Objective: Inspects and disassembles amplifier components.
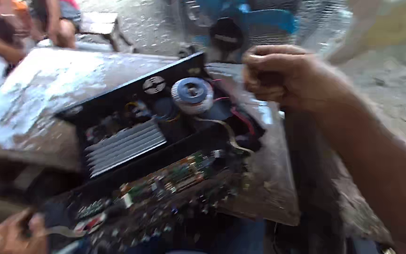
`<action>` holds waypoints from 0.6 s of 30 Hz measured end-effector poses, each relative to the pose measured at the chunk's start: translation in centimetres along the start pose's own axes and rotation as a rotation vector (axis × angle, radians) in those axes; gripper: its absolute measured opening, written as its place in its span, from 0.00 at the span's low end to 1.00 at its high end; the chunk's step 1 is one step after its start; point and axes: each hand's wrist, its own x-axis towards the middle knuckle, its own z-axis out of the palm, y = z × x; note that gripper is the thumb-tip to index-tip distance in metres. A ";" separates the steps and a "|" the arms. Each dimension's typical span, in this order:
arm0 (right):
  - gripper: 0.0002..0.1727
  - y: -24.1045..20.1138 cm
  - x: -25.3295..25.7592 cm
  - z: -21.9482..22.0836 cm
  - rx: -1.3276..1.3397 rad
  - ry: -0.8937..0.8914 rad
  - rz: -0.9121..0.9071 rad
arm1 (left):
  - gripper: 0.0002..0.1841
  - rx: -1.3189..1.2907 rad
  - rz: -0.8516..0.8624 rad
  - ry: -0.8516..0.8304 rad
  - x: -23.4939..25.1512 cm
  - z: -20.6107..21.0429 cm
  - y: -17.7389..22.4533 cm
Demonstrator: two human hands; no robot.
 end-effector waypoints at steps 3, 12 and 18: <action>0.16 -2.1 -0.5 3.9 -0.067 0.038 0.054 | 0.25 -0.050 -0.122 0.029 0.3 0.0 1.4; 0.07 -2.8 -1.8 19.7 -0.041 -0.324 -0.083 | 0.25 -0.392 -0.260 0.261 -2.4 3.2 -1.0; 0.10 -4.5 -1.7 41.1 0.133 -0.551 0.045 | 0.45 -1.234 -0.947 0.105 -2.7 3.2 -1.0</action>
